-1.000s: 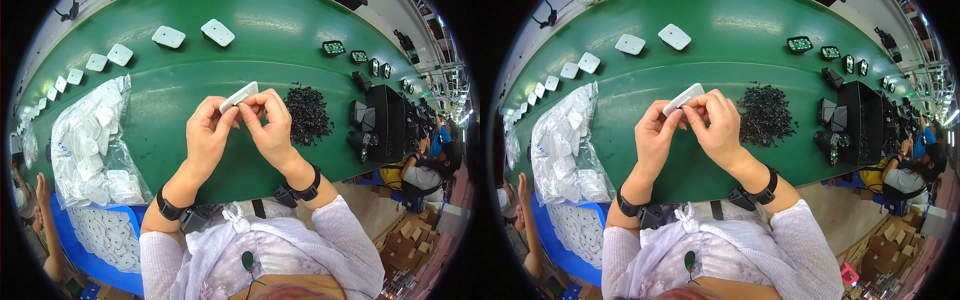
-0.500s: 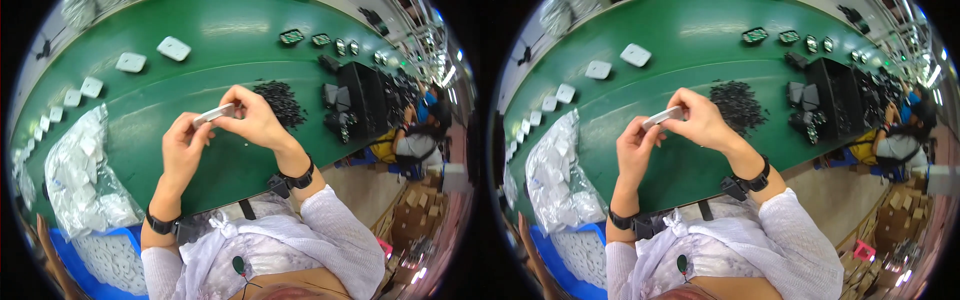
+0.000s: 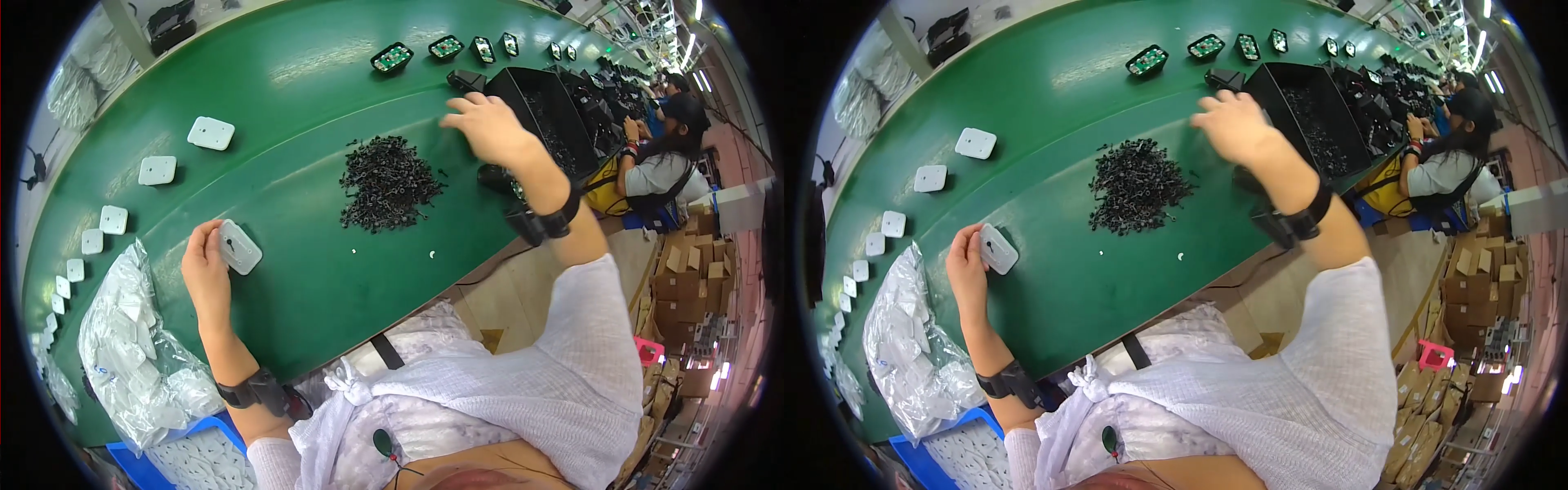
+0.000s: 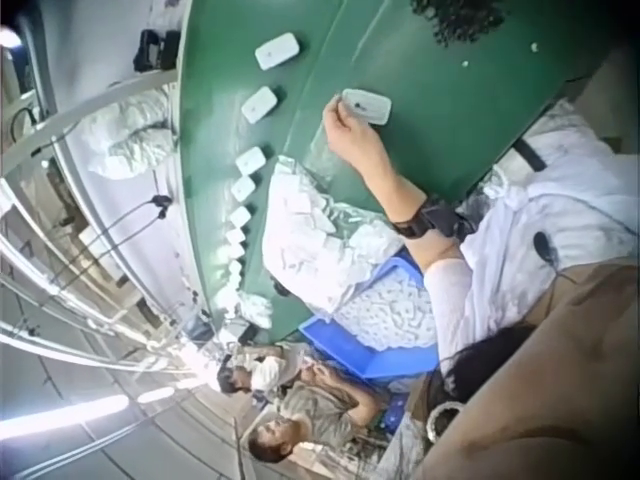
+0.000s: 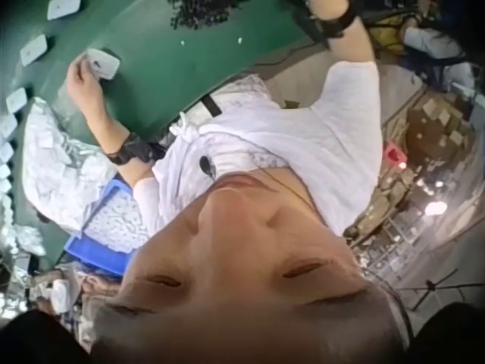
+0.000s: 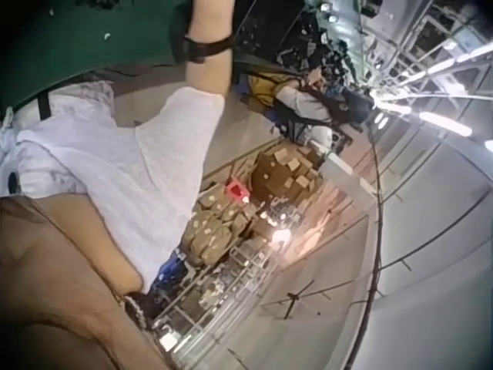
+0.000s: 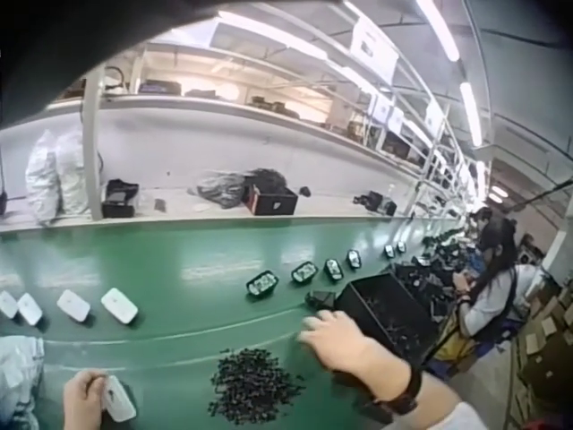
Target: The person assembles electronic devices by picking up a white plastic plate, inserting a small black component into it, and then pressing the plate onto a black housing before placing the unit on the conveyor belt.
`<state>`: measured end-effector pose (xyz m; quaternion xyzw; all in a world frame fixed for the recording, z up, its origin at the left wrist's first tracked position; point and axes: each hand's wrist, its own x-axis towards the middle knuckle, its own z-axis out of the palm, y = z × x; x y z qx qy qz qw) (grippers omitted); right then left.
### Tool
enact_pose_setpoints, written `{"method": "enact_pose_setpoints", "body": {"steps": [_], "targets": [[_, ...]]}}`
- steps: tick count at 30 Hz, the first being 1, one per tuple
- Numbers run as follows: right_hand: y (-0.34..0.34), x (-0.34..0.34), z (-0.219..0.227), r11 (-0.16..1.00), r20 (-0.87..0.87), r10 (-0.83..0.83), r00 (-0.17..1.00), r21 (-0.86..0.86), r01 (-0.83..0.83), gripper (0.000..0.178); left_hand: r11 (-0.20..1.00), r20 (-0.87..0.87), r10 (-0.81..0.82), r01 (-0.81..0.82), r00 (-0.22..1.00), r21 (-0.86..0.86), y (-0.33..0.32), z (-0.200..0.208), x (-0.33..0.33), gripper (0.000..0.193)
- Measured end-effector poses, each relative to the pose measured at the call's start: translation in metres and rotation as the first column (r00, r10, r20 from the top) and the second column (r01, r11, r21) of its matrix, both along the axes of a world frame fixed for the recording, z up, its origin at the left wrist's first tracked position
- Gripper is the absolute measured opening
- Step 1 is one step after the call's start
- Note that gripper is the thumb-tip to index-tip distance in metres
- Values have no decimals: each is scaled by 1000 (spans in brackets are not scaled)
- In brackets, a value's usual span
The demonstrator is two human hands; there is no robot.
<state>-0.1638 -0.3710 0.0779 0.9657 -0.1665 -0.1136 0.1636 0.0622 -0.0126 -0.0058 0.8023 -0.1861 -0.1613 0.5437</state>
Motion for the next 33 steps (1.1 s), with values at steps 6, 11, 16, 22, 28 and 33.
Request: {"method": "enact_pose_setpoints", "body": {"steps": [6,11,16,22,28,33], "targets": [[-46,-14,9,979,-82,6,997,204,11,42,969,354,-65,-27,933,248,6,0,-1,17],[-19,30,8,891,177,-25,984,449,-58,42,758,635,-159,-319,756,569,-6,6,-40,65],[76,96,-4,733,624,188,758,425,-532,56,748,676,-220,-323,703,580,-8,1,-52,67],[122,131,-44,713,585,364,725,326,-621,51,943,639,-189,-44,745,331,18,3,-51,58],[125,120,-34,635,499,359,789,489,-598,42,981,638,-149,34,756,188,35,-3,-54,51],[169,127,-30,388,653,324,685,568,-726,41,999,435,19,3,900,-52,43,0,-57,51]]}}
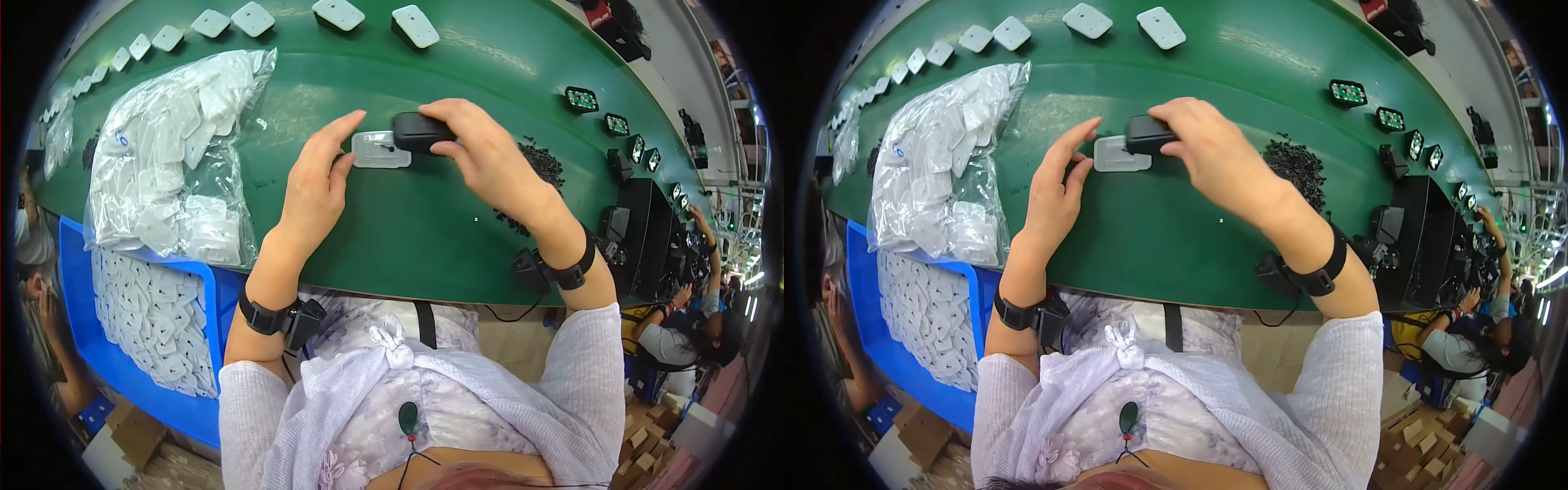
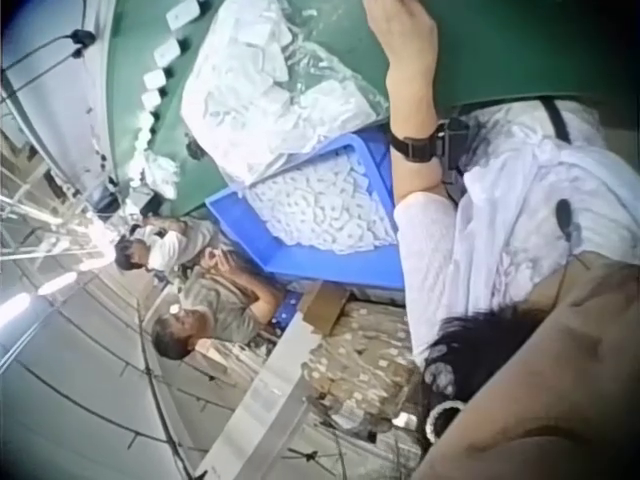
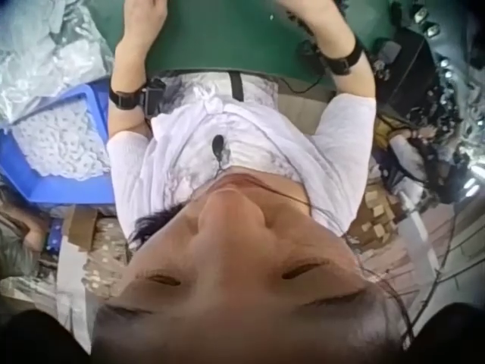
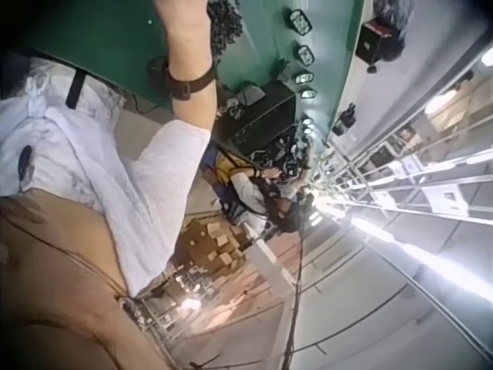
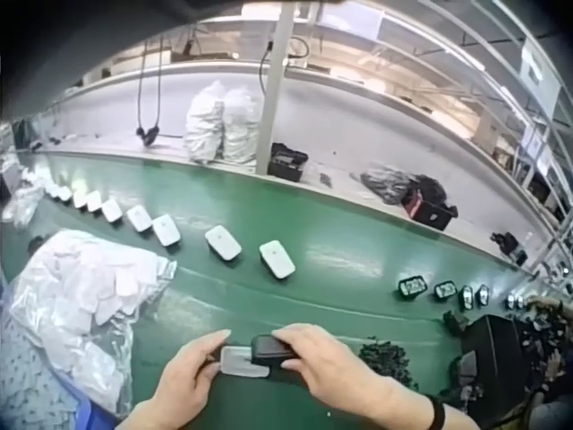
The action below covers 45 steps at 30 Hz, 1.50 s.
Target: The person assembles electronic devices by picking up a white plastic plate, inserting a small black component into it, and then pressing the plate onto a black housing before placing the unit on the conveyor belt.
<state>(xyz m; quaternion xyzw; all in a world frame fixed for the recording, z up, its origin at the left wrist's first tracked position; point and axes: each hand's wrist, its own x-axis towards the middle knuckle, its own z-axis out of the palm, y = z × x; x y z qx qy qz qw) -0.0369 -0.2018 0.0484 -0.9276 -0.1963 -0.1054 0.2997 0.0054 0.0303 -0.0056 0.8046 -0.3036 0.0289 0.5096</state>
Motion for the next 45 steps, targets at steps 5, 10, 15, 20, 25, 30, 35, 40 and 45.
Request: {"method": "enact_pose_setpoints", "body": {"steps": [5,10,15,20,25,30,35,40,45], "targets": [[30,7,-3,992,25,108,994,-69,-106,40,998,15,4,-3,1000,-68,6,-2,-2,51],[35,10,-15,987,12,85,996,-141,-82,37,998,116,-29,24,993,52,9,-8,-2,47],[39,9,-20,977,65,72,995,-203,-58,38,980,242,-35,-14,970,200,9,-14,-1,47],[44,3,-33,957,221,37,975,-288,29,44,939,341,-44,-77,939,335,7,-8,-8,48],[48,0,-28,931,238,28,971,-361,62,43,880,416,-48,-159,908,448,4,-1,-12,47],[51,-4,-31,924,270,26,962,-374,80,42,862,491,-48,-212,870,460,9,-5,-17,47],[62,-10,-37,923,300,-64,952,-346,171,41,832,501,-79,-220,862,509,13,-1,-16,50],[60,-8,-38,937,294,-83,952,-304,175,41,814,527,-94,-240,844,529,11,-5,-15,51],[51,-3,-43,949,278,-79,957,-273,158,41,798,542,-101,-257,834,545,4,-3,-18,51]]}}
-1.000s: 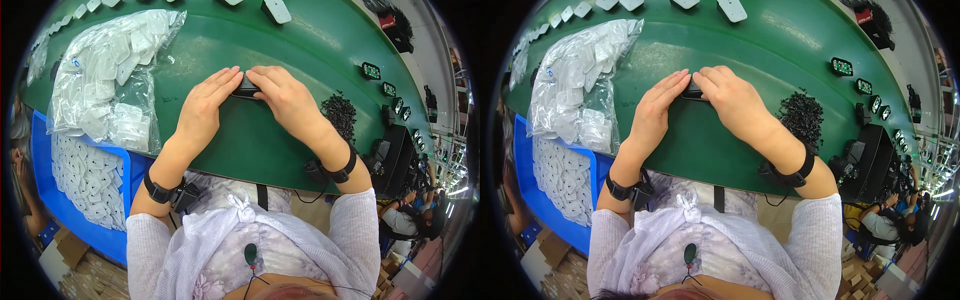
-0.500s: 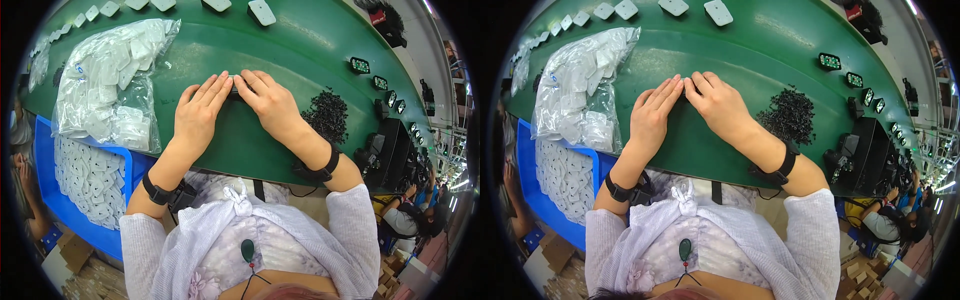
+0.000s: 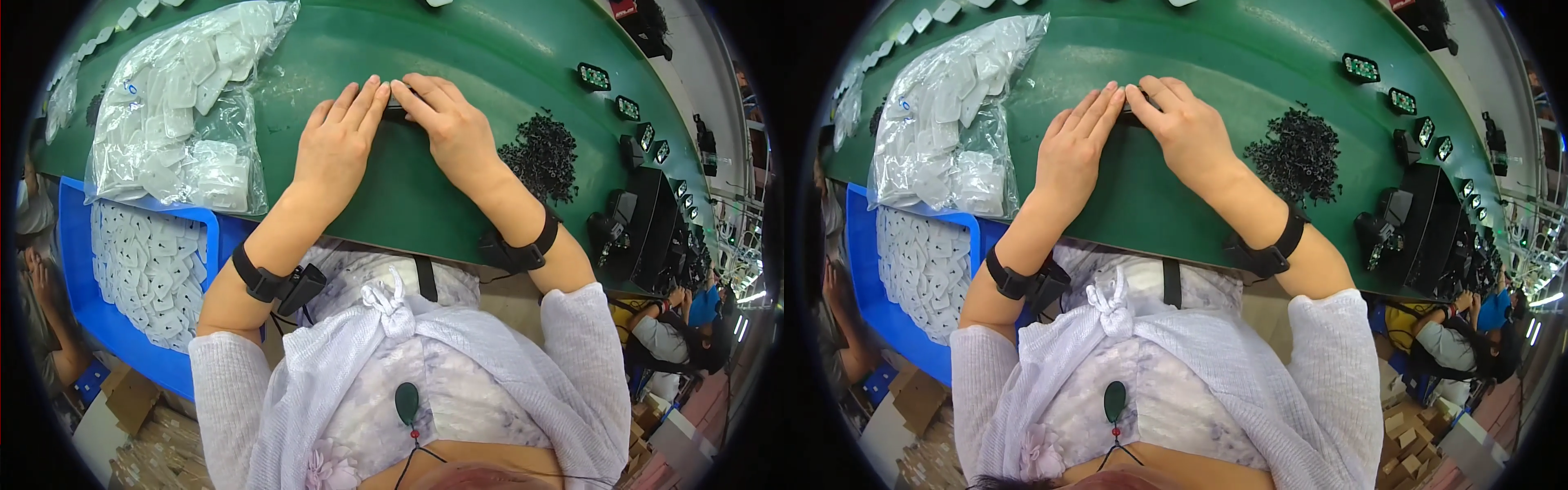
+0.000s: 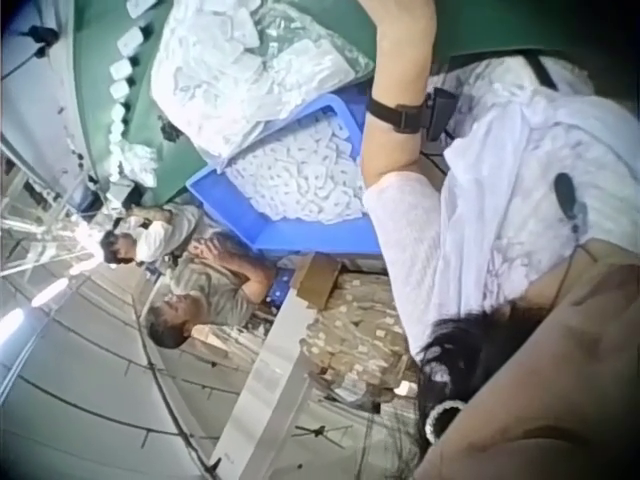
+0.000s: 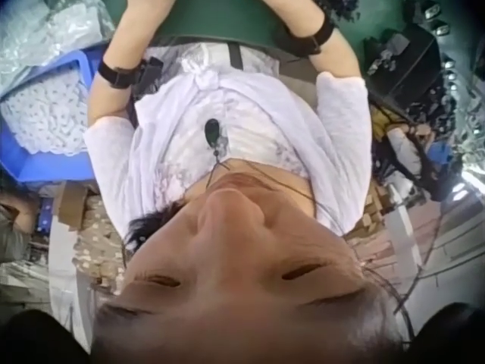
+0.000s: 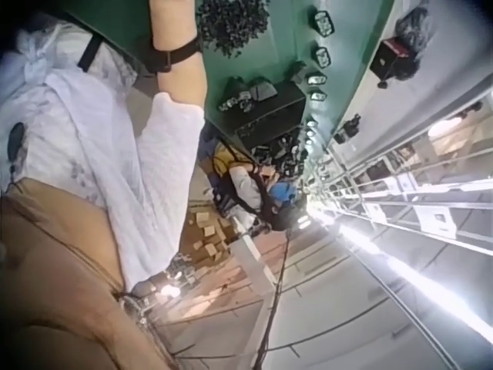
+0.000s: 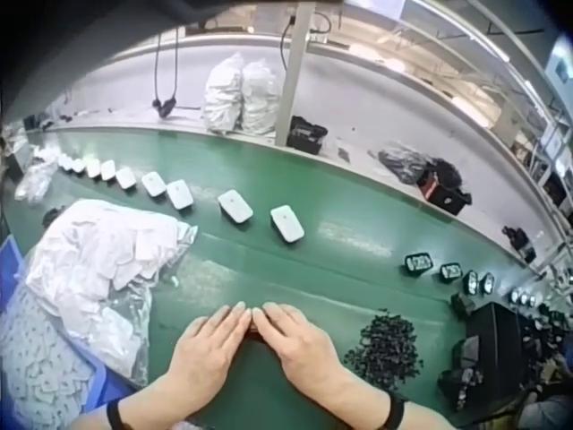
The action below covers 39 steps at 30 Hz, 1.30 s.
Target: The person assembles electronic devices by picking up a white plastic plate, inserting a small black component into it, and then pressing the plate onto a black housing before placing the unit on the conveyor belt.
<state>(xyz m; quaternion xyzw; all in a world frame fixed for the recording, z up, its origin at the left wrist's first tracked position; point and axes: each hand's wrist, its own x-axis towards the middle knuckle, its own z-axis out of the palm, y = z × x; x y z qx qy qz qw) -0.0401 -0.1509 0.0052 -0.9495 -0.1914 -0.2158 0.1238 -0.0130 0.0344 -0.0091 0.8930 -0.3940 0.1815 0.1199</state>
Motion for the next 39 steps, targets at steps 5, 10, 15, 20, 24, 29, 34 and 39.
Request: {"method": "enact_pose_setpoints", "body": {"steps": [5,10,15,20,24,29,34,39], "targets": [[-1,1,6,994,-14,-26,1000,108,27,44,1000,37,21,-21,999,0,-7,-2,-1,52],[-20,35,38,911,-588,123,799,386,144,39,978,-155,3,-35,988,-204,-16,4,20,45],[-31,26,52,382,-493,464,736,861,336,38,744,-813,-305,-408,496,-529,-9,33,22,33],[-13,18,61,316,-419,435,797,900,301,41,559,-779,-589,-587,216,-586,-12,45,11,33],[-13,21,63,330,-413,365,834,895,299,38,561,-763,-597,-551,249,-618,-18,49,12,31],[-29,35,75,544,-338,272,901,827,146,37,594,-781,-566,-527,262,-607,-7,53,15,31],[-53,55,92,547,-455,313,834,804,233,35,575,-812,-360,-577,459,-580,36,48,28,38],[-5,51,76,262,-422,543,726,907,331,36,534,-736,-564,-515,373,-670,10,72,17,56]]}}
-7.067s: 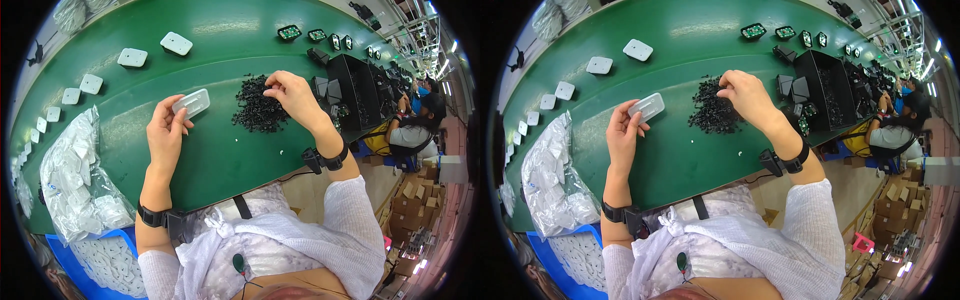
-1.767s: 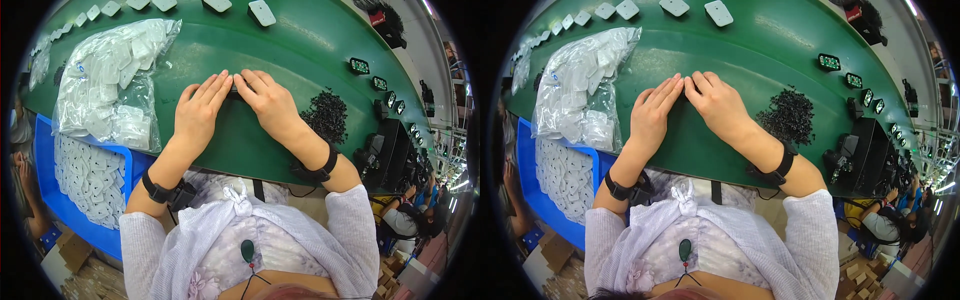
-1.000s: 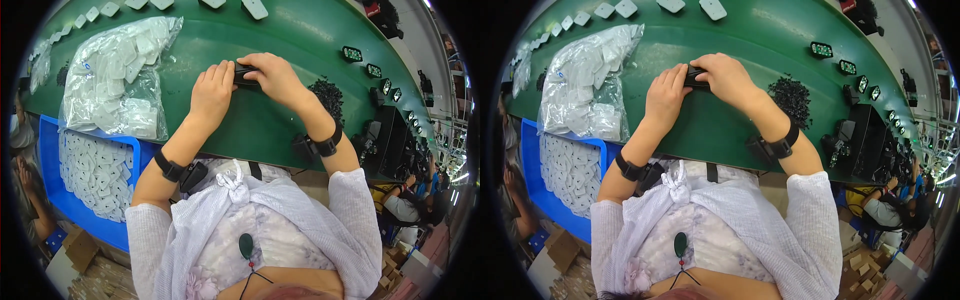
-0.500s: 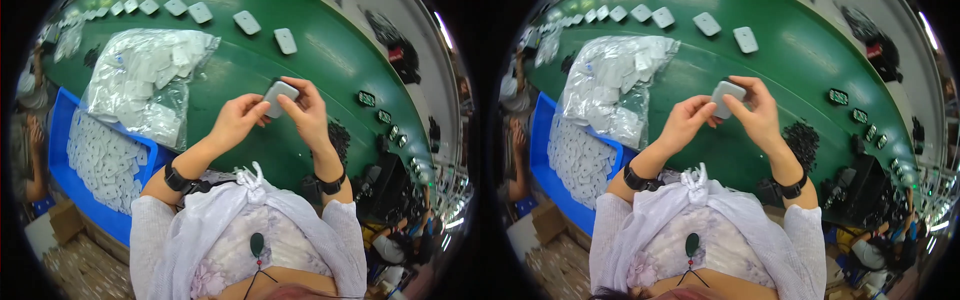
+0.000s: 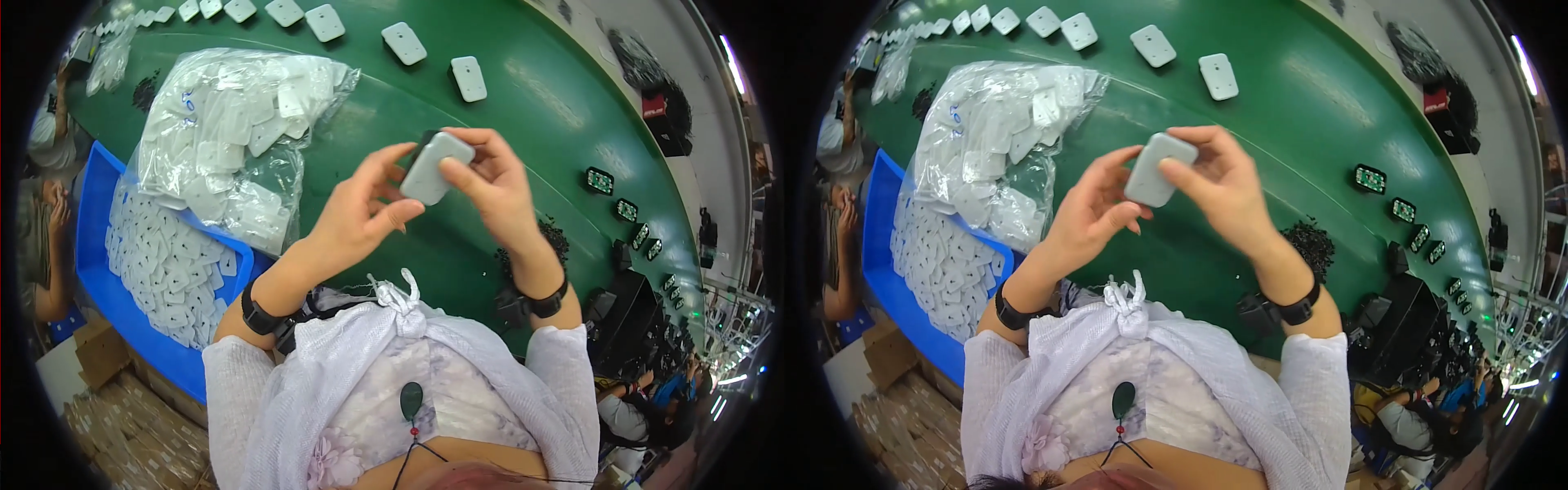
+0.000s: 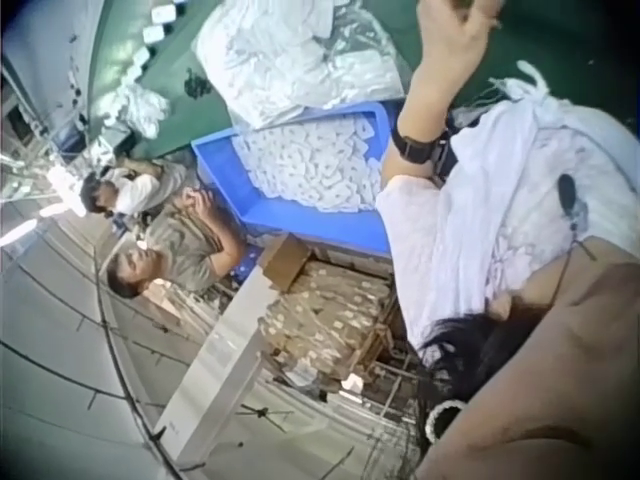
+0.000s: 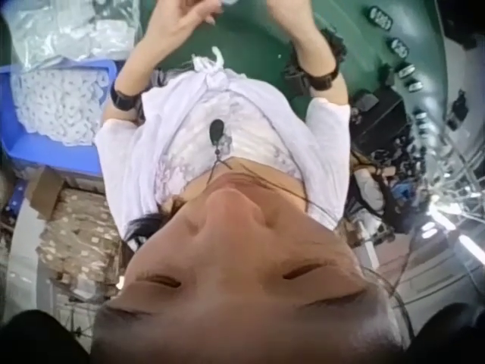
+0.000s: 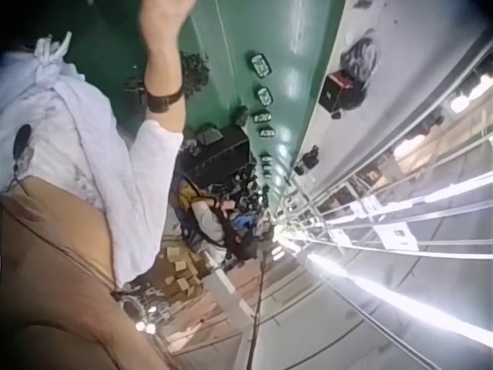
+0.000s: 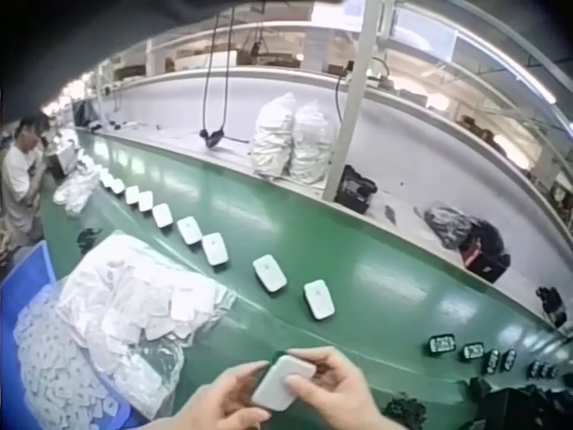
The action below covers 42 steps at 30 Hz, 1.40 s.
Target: The person assembles electronic devices by picking up a white plastic plate, inserting a small black component into it, and then pressing the plate onto a black housing before placing the unit on the conveyor belt.
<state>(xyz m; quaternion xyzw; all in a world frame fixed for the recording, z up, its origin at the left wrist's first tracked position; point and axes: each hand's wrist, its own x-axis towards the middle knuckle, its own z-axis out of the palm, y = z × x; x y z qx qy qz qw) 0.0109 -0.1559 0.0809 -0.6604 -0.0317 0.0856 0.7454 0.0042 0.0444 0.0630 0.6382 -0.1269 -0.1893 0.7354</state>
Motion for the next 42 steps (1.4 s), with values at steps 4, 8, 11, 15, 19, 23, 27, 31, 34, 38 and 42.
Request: {"method": "enact_pose_setpoints", "body": {"steps": [4,8,11,15,19,23,27,31,34,38,42], "targets": [[0,-4,4,998,-66,1,998,61,3,36,999,-111,-29,30,993,9,-8,10,10,46],[-6,-6,6,999,-89,18,996,30,-15,37,999,-134,-34,36,990,11,-10,10,9,41],[-2,-11,4,1000,-19,-5,1000,0,5,36,999,-151,-35,39,988,27,-11,10,9,41],[3,-14,1,1000,-45,-29,999,-5,28,33,995,-146,-58,69,988,69,-9,11,3,43],[8,-24,3,976,84,-14,996,-216,32,34,999,-134,-44,44,990,-4,-10,7,-6,42],[1,-26,-10,983,221,20,975,-183,21,38,966,336,6,-93,942,242,-9,-8,0,43],[-8,-30,-30,970,80,97,992,-233,-76,48,771,862,-259,-445,435,456,-5,-48,13,48],[-2,-41,-54,833,286,120,951,-550,60,47,746,854,-306,-452,420,489,-4,-67,3,46],[3,-52,-55,856,321,83,943,-507,97,45,770,772,-311,-329,555,547,1,-62,-6,64],[-5,-58,-51,795,479,66,875,-555,244,45,814,671,-245,-227,699,534,7,-62,-15,83],[-30,-60,-56,609,505,-17,863,-679,409,47,825,672,-215,-236,709,513,9,-71,-17,78]]}}
